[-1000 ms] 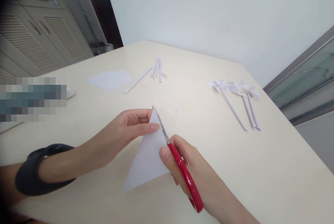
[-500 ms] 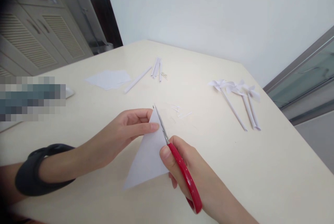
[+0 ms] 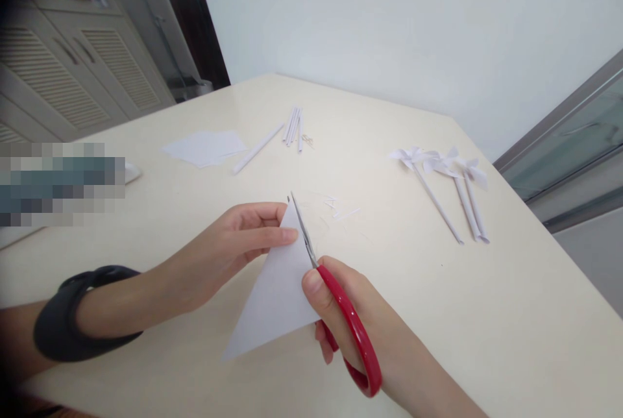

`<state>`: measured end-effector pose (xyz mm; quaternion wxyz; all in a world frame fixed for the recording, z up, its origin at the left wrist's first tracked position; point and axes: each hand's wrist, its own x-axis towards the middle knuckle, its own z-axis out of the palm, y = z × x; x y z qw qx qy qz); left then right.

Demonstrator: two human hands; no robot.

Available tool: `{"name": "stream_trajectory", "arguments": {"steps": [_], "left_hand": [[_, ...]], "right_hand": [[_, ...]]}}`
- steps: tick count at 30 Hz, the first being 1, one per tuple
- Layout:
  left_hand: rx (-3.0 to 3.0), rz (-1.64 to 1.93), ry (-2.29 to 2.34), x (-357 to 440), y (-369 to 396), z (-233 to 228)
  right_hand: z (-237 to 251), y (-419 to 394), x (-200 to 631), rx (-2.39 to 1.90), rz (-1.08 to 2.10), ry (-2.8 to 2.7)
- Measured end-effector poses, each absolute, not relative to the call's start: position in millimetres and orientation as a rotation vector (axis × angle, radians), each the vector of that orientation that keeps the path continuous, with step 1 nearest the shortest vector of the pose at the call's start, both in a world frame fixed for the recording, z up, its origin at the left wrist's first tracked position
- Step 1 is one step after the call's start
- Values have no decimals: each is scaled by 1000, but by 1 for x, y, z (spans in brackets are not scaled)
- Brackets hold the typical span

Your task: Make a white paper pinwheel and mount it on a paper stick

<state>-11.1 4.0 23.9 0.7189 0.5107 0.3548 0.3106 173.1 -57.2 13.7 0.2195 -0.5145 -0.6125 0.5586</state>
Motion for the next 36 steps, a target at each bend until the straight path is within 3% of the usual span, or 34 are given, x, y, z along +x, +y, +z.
{"name": "stream_trajectory", "arguments": {"steps": [36], "left_hand": [[1289, 597, 845, -12, 8, 26]], "right_hand": [[18, -54, 172, -1492, 1494, -1721]]}}
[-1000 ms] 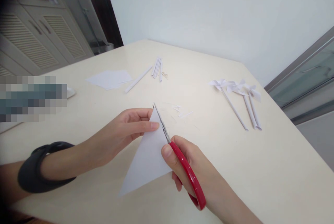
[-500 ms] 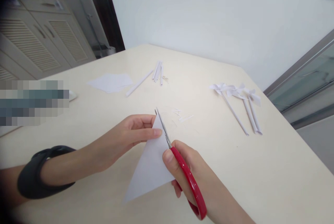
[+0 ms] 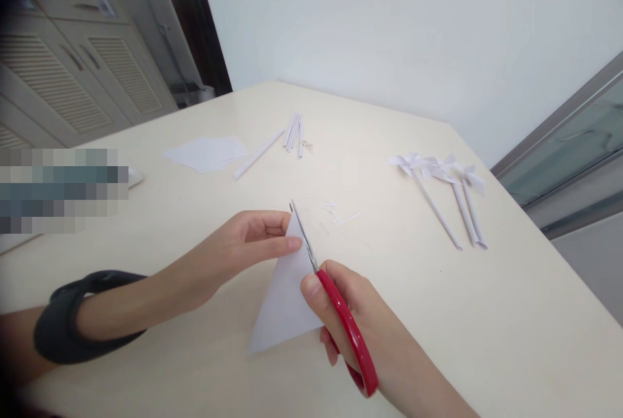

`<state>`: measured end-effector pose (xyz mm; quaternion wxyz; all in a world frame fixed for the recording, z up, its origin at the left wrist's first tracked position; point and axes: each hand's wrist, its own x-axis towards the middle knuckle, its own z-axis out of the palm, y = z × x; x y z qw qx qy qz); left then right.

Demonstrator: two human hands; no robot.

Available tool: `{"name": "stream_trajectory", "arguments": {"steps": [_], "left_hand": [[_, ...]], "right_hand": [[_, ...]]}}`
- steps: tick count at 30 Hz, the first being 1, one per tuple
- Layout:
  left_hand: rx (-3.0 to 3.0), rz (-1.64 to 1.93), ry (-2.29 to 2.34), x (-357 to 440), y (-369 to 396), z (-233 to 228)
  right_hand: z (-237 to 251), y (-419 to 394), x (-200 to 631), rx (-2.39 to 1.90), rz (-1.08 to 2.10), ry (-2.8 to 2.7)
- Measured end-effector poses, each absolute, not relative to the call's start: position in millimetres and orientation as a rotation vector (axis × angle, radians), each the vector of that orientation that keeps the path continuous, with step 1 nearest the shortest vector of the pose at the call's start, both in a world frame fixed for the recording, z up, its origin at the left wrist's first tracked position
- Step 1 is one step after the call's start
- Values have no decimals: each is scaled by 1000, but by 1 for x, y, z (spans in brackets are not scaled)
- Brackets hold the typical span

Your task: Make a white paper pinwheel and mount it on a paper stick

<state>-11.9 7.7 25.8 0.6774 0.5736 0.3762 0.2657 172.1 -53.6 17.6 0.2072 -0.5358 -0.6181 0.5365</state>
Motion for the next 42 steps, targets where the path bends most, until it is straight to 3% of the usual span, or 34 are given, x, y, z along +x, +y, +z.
{"name": "stream_trajectory", "arguments": {"steps": [9, 42], "left_hand": [[1412, 773, 913, -11, 13, 25], [1166, 763, 833, -10, 8, 22]], "right_hand": [[24, -53, 170, -1605, 1492, -1673], [28, -56, 171, -1522, 1609, -1675]]}}
